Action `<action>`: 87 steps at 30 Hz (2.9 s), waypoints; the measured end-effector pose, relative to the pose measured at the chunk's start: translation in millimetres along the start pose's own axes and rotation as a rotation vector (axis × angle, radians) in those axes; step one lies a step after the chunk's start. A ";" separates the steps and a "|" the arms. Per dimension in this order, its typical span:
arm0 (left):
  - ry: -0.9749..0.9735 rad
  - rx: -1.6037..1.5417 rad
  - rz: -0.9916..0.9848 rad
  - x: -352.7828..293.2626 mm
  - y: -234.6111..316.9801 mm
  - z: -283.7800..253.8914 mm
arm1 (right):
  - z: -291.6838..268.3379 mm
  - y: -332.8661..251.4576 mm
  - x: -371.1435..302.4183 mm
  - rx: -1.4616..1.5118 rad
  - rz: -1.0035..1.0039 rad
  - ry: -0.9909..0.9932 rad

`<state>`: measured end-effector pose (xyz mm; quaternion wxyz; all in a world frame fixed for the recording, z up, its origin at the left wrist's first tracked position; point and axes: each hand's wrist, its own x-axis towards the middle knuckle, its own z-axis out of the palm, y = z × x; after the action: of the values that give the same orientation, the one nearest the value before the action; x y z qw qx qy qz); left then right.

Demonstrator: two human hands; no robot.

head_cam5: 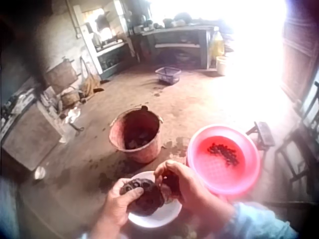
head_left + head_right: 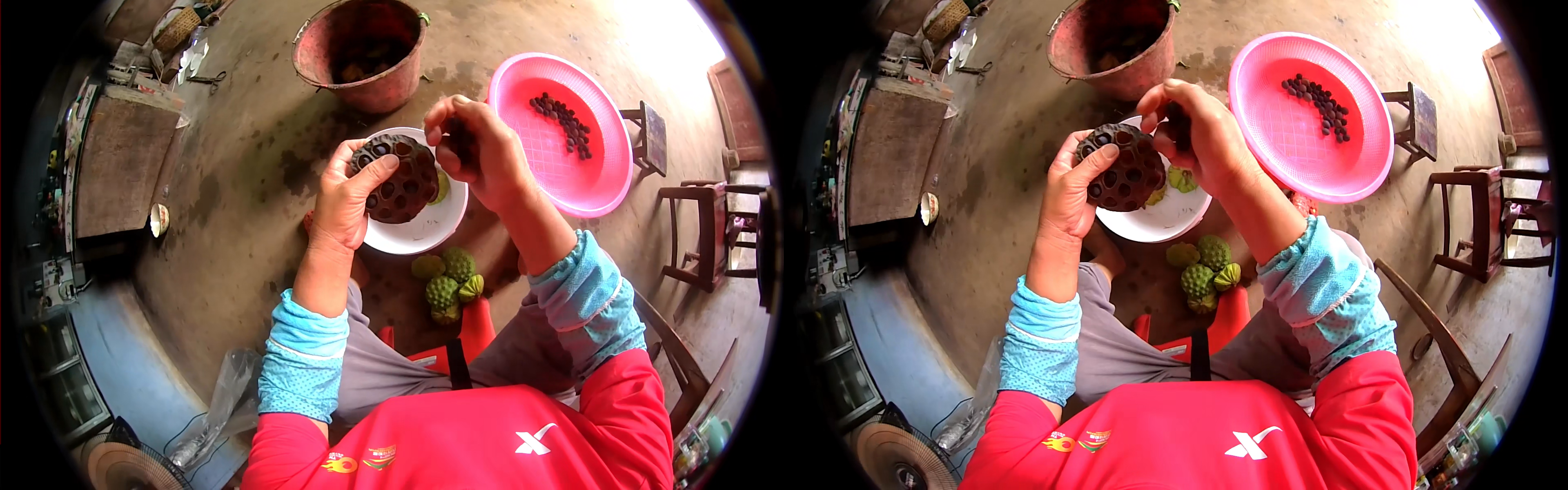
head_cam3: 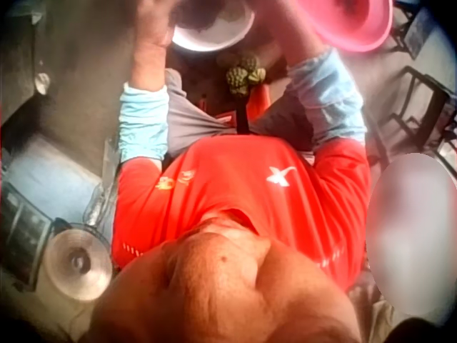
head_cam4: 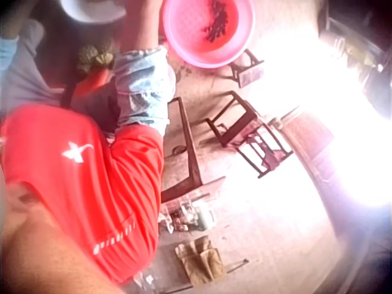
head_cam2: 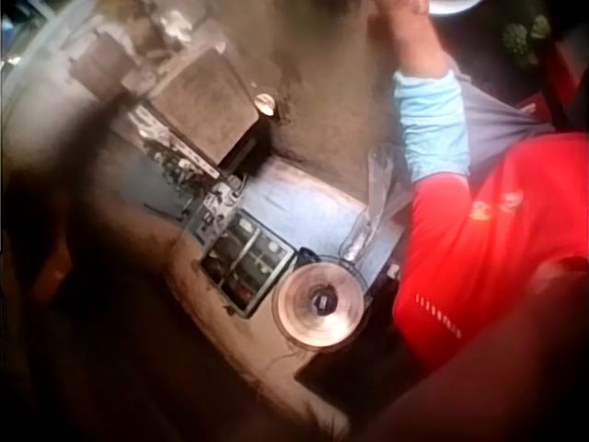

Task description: The person extracts seeds from lotus pods by hand and places the seeds into a pink bowl.

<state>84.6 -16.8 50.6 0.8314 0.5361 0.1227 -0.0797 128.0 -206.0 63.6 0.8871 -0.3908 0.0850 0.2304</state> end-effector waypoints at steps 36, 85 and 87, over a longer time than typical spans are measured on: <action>0.048 0.006 0.000 -0.8 1.2 4.2 | 3.6 11.7 -6.2 -0.491 -0.136 -0.118; -0.202 -0.196 -0.033 -4.6 5.3 6.0 | -0.9 16.3 -0.9 -0.413 0.022 0.100; -0.144 -0.180 -0.012 -4.3 5.4 7.9 | -0.4 15.2 -0.5 -0.379 0.017 0.106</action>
<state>82.9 -21.8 59.7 0.8824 0.4514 0.0723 -0.1116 120.3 -197.6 53.5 0.7899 -0.5618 0.0899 0.2289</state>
